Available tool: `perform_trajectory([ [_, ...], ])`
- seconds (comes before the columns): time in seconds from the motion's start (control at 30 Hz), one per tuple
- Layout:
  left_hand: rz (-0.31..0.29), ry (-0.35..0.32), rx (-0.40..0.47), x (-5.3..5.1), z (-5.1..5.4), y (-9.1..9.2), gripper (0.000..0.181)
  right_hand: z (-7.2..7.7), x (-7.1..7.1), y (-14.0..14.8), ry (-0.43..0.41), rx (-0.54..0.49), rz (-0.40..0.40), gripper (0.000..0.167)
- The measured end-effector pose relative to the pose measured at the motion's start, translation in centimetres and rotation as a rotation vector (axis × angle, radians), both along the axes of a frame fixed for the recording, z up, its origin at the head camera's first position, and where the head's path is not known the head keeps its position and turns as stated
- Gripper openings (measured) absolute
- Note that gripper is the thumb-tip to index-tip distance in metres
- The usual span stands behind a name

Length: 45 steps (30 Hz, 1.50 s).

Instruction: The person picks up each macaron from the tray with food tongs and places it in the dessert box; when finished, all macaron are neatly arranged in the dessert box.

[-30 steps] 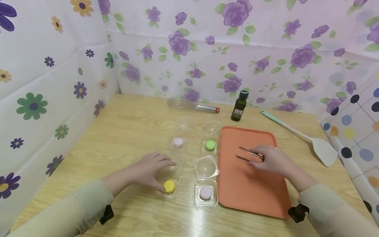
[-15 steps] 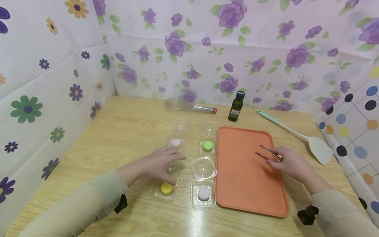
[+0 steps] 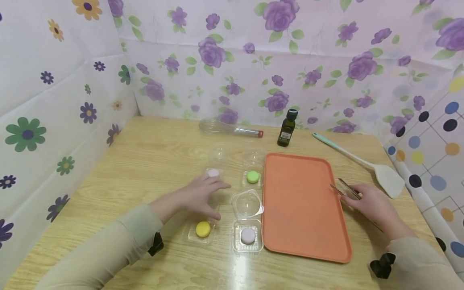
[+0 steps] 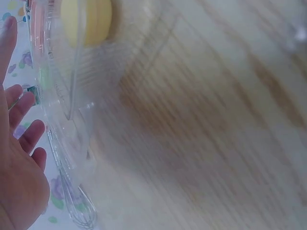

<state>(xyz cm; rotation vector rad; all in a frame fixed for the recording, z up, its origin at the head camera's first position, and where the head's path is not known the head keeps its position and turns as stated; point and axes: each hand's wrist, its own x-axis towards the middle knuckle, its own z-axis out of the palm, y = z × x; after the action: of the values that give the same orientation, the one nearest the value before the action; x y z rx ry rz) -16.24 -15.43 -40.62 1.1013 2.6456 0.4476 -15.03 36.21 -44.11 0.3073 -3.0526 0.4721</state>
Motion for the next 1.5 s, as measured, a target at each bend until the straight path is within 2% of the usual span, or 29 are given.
perform_trajectory([
  [0.27,-0.009,0.023,0.017,-0.6,0.3,0.5,0.092,0.0,0.3,0.5,0.07,0.009,-0.103,0.06],
  [0.6,-0.011,0.033,0.036,-1.0,0.4,0.9,0.092,0.4,0.5,1.1,-0.016,0.093,-0.235,0.071],
  [0.83,-0.022,0.054,0.018,-1.0,0.5,1.0,0.092,0.4,0.8,1.5,-0.064,0.111,-0.26,0.07],
  [1.03,-0.04,0.054,-0.009,-1.0,0.4,1.6,0.091,-0.3,0.8,2.1,-0.1,0.123,-0.282,0.066],
  [1.27,-0.024,0.055,-0.027,-1.2,0.4,2.4,0.087,-0.5,1.0,2.1,-0.146,0.158,-0.276,0.083],
  [1.4,-0.013,0.055,-0.039,-1.2,0.3,2.7,0.087,-0.1,1.1,1.6,-0.138,0.168,-0.289,0.088],
  [1.5,-0.017,0.048,-0.039,-1.2,0.2,2.8,0.086,0.3,1.1,0.8,-0.066,0.143,-0.284,0.084],
])
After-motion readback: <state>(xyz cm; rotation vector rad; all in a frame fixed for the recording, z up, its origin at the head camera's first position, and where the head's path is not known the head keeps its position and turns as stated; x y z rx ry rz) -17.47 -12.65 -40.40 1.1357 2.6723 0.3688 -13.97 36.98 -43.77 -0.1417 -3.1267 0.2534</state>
